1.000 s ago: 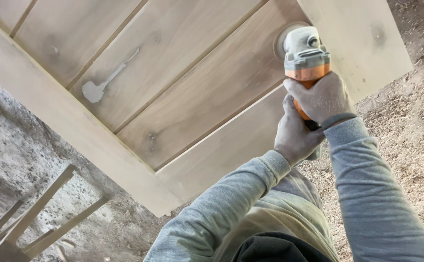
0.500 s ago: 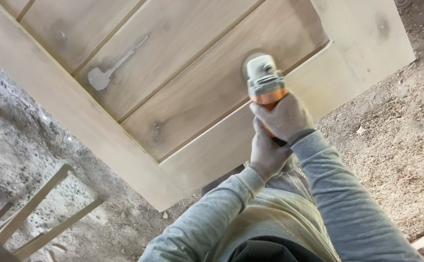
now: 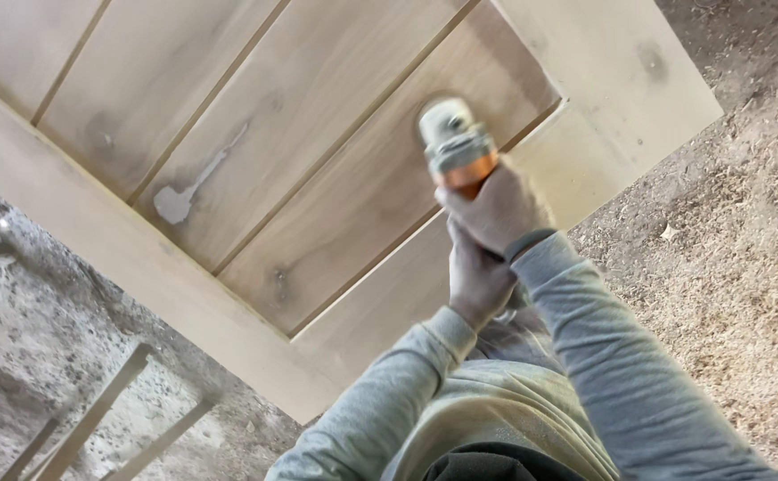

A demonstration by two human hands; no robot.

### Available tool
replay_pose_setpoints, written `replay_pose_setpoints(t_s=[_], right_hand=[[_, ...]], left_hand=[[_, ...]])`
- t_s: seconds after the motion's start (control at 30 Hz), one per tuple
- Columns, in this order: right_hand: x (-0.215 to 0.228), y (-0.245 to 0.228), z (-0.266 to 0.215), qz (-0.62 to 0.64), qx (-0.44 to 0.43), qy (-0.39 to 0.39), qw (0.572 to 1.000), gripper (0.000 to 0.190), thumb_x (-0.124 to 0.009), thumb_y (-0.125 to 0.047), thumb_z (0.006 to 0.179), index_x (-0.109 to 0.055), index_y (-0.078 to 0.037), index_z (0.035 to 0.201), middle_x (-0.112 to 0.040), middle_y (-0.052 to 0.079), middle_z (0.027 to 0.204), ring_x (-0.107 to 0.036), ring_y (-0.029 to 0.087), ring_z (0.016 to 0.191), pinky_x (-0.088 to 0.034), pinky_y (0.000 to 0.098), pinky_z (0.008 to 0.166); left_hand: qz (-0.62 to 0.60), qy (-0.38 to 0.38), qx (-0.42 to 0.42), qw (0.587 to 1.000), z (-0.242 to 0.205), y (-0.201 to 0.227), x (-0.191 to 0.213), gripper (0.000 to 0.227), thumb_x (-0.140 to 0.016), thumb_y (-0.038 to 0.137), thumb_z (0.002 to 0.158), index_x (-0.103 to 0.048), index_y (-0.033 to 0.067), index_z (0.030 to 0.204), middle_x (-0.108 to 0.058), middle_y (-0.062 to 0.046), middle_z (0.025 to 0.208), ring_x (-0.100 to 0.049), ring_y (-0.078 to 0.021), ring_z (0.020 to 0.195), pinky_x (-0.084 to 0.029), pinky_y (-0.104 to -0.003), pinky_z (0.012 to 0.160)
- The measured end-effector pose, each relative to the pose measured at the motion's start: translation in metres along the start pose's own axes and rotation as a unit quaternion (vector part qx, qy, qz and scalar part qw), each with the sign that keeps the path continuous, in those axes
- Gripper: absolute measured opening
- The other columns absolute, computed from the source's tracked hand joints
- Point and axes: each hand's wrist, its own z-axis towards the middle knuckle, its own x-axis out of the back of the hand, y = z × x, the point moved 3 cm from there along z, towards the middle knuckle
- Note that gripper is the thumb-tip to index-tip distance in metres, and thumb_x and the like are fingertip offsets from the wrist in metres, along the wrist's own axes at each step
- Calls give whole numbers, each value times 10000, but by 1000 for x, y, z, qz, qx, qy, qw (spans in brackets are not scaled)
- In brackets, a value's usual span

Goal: The person sands the surface of a wooden door using a power sander, moving the tool along the panels and checking the texture by hand.

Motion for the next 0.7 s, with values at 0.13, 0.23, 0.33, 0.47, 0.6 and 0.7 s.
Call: replay_pose_setpoints(t_s=[0.13, 0.23, 0.33, 0.47, 0.6, 0.7], right_hand=[[33, 3, 29, 16, -3, 64, 998, 570, -800, -451, 798, -669, 35, 1066, -757, 190, 900, -768, 304, 822, -618, 427, 767], [39, 2, 49, 11, -7, 76, 997, 587, -790, -484, 817, -664, 29, 1074, -752, 180, 898, -760, 304, 805, -618, 419, 765], [37, 2, 60, 15, 2, 73, 997, 601, -787, -500, 816, -653, 24, 1080, -746, 172, 895, -755, 301, 784, -620, 412, 746], [40, 10, 48, 33, 7, 76, 997, 612, -789, -500, 813, -645, 33, 1077, -751, 179, 872, -757, 303, 783, -617, 420, 752], [44, 31, 22, 35, -51, 69, 996, 605, -781, -503, 810, -660, 32, 1064, -746, 197, 870, -762, 325, 790, -615, 437, 757], [42, 41, 8, 28, -43, 101, 994, 600, -804, -502, 825, -677, 45, 1038, -744, 225, 867, -756, 349, 816, -604, 452, 768]], left_hand=[[20, -63, -44, 997, 42, 27, -10, 956, -881, 354, 761, -288, 9, 1427, -675, -217, 1283, -714, -277, 1146, -597, -381, 975], [2, -73, -73, 995, 63, 36, -15, 967, -882, 325, 755, -273, 7, 1437, -650, -220, 1306, -700, -277, 1158, -604, -397, 973], [25, -81, -54, 995, 73, 34, -14, 929, -880, 315, 753, -284, 18, 1401, -648, -210, 1308, -710, -266, 1143, -622, -393, 965], [41, -95, -50, 993, 62, 31, -18, 884, -881, 306, 777, -299, 25, 1379, -677, -205, 1278, -728, -276, 1142, -626, -397, 975], [43, -128, -41, 990, 37, 29, -27, 916, -877, 325, 769, -283, 36, 1404, -695, -196, 1257, -734, -294, 1142, -614, -395, 992], [72, -139, -20, 987, 26, 27, -27, 991, -874, 351, 758, -241, 37, 1453, -690, -196, 1261, -731, -304, 1138, -604, -392, 979]])
